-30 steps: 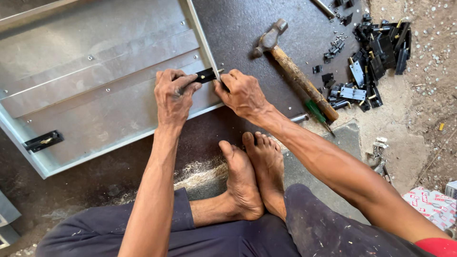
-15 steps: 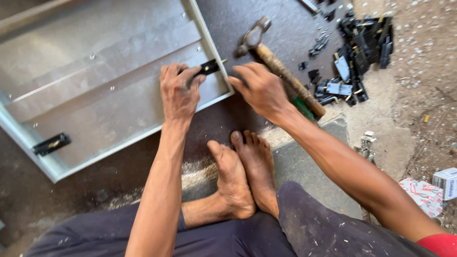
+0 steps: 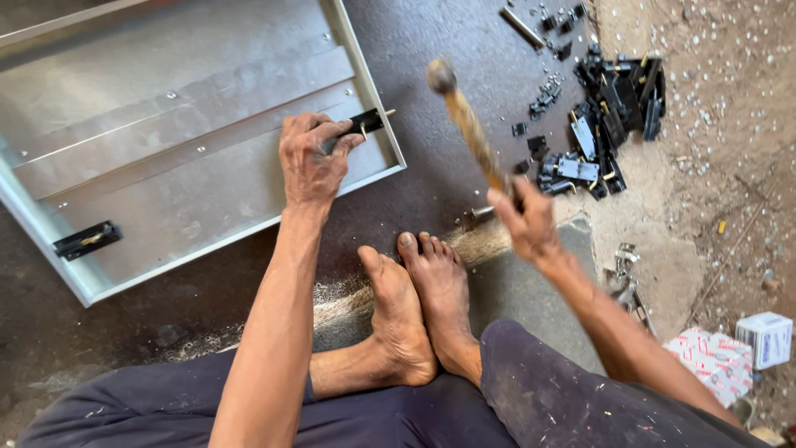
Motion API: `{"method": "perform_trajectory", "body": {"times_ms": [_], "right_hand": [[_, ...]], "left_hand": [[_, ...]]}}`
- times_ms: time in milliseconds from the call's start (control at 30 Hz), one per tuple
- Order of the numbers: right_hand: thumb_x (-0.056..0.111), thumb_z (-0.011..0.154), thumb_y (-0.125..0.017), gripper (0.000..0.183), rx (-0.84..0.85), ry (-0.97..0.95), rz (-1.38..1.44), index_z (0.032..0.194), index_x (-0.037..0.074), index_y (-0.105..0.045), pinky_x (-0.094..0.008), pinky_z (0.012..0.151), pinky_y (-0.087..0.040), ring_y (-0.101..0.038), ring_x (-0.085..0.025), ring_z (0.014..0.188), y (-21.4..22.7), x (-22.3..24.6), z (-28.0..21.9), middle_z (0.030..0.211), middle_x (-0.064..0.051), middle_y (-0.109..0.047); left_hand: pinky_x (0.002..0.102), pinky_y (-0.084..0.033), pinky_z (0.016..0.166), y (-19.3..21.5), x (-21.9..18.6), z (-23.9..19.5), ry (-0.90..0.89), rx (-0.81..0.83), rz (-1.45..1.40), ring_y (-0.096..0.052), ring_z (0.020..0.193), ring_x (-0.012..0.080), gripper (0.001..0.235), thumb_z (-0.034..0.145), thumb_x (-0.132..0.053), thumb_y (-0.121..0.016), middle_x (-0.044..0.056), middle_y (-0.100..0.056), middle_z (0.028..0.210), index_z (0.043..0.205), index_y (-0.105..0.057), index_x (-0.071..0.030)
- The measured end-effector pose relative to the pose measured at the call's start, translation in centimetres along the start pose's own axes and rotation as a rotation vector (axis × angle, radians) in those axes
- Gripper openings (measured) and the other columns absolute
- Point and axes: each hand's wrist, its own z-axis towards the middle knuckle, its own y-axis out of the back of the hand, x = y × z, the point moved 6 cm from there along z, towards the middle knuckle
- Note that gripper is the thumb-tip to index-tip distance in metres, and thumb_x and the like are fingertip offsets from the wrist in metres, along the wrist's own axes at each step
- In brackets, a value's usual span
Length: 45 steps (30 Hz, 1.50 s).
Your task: The person attaches latches and components to a metal enclosure using a hammer and a screwdriver, handling various small black parts and fasteners.
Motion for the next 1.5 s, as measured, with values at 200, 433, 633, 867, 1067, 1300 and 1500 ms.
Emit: {"method": "perform_trajectory", "body": {"times_ms": [200,433,633,867,1067,1300,1500], "right_hand": [[0.043,0.103,-0.053,0.04,0.135,0.017,0.218,0.083,0.009,-0.054,-0.028,0.039,-0.036,-0.043,-0.008,0.047,-4.1,3.1,-1.0,0.059,0.005,-0.048],[0.053,0.11,-0.045,0.061,0.154,0.049,-0.009,0.077,0.002,-0.052,-0.036,0.044,-0.03,-0.035,-0.012,0.051,-5.9,4.7,1.6,0.059,-0.001,-0.041],[0.053,0.104,-0.044,0.055,0.117,0.129,0.041,0.09,0.003,-0.06,-0.032,0.041,-0.036,-0.045,-0.01,0.047,-4.3,6.8,1.2,0.057,0.002,-0.049],[0.046,0.106,-0.049,0.047,0.04,0.048,0.26,0.083,0.006,-0.057,-0.028,0.044,-0.032,-0.039,-0.008,0.051,-1.2,5.8,0.0,0.059,0.001,-0.044],[0.046,0.108,-0.046,0.051,-0.189,-0.132,0.431,0.075,0.008,-0.051,-0.024,0.04,-0.029,-0.039,-0.005,0.045,3.4,-1.2,-3.2,0.056,0.003,-0.045],[0.043,0.105,-0.044,0.047,-0.198,-0.273,0.534,0.077,0.007,-0.054,-0.026,0.031,-0.032,-0.04,-0.007,0.039,1.9,-6.7,-8.6,0.054,0.002,-0.046],[0.039,0.108,-0.05,0.043,-0.076,-0.272,0.597,0.079,0.007,-0.05,-0.024,0.04,-0.03,-0.037,-0.005,0.047,1.3,-6.9,-10.0,0.06,0.001,-0.043]], "left_hand": [[0.04,-0.049,0.082,-0.4,0.6,-0.2,0.031,-0.002,-0.008,-0.059,0.091,0.0264,0.022,0.075,-0.016,-0.091,0.007,-0.072,0.092,0.094,-0.081,-0.01],[0.042,-0.047,0.083,-0.8,0.1,-0.1,0.036,-0.005,0.06,-0.057,0.091,0.0284,0.014,0.077,-0.015,-0.088,0.007,-0.067,0.089,0.087,-0.079,-0.009],[0.043,-0.047,0.084,-0.9,0.3,-0.1,0.044,0.0,0.086,-0.058,0.092,0.0286,0.015,0.078,-0.015,-0.087,0.008,-0.066,0.093,0.087,-0.077,-0.008],[0.047,-0.047,0.092,1.0,-3.5,0.5,-0.095,-0.002,0.071,-0.06,0.104,0.0334,0.035,0.077,-0.009,-0.082,0.014,-0.067,0.108,0.111,-0.075,-0.006],[0.042,-0.051,0.1,-13.7,-10.2,7.0,-0.451,0.171,-0.177,-0.062,0.115,0.0318,0.05,0.075,0.01,-0.062,0.013,-0.068,0.121,0.121,-0.068,-0.007],[0.042,-0.051,0.092,-30.1,-12.8,14.5,-0.524,0.406,0.249,-0.061,0.112,0.028,0.02,0.087,-0.004,-0.061,0.007,-0.069,0.109,0.103,-0.07,-0.013],[0.034,-0.063,0.09,-12.3,-6.6,9.8,-0.236,-0.024,-0.491,-0.07,0.103,0.0203,0.032,0.098,0.0,-0.065,0.007,-0.07,0.115,0.129,-0.062,-0.01]]}}
